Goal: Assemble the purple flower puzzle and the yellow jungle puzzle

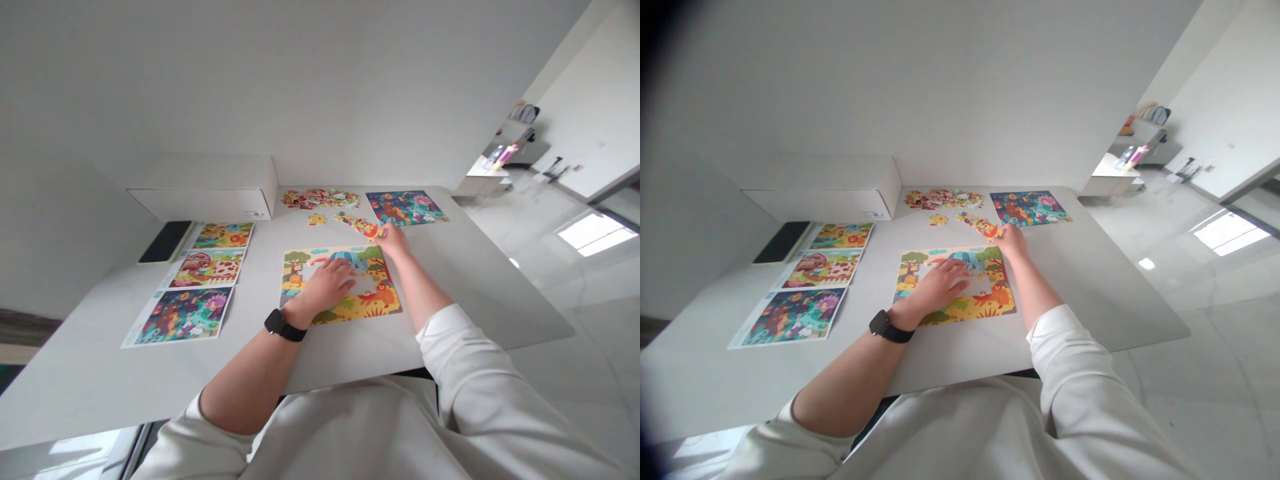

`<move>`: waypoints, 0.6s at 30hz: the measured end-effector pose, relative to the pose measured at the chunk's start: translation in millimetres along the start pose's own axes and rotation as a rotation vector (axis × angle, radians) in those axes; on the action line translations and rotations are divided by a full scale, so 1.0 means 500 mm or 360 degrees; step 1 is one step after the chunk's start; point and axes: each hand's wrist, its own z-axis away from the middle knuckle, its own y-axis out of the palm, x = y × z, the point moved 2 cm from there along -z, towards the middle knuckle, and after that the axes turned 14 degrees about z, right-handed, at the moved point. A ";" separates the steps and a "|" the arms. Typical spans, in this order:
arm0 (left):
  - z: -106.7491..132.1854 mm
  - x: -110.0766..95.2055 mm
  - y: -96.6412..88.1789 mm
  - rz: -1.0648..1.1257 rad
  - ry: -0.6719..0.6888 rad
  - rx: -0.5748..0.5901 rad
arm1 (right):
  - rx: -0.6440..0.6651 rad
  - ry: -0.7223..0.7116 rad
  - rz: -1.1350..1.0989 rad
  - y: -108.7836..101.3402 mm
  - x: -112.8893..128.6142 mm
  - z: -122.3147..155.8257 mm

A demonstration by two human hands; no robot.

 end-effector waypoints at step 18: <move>-0.003 0.021 -0.049 0.1369 -0.0653 -0.0871 | 0.0172 -0.0368 -0.1553 -0.057 0.053 0.170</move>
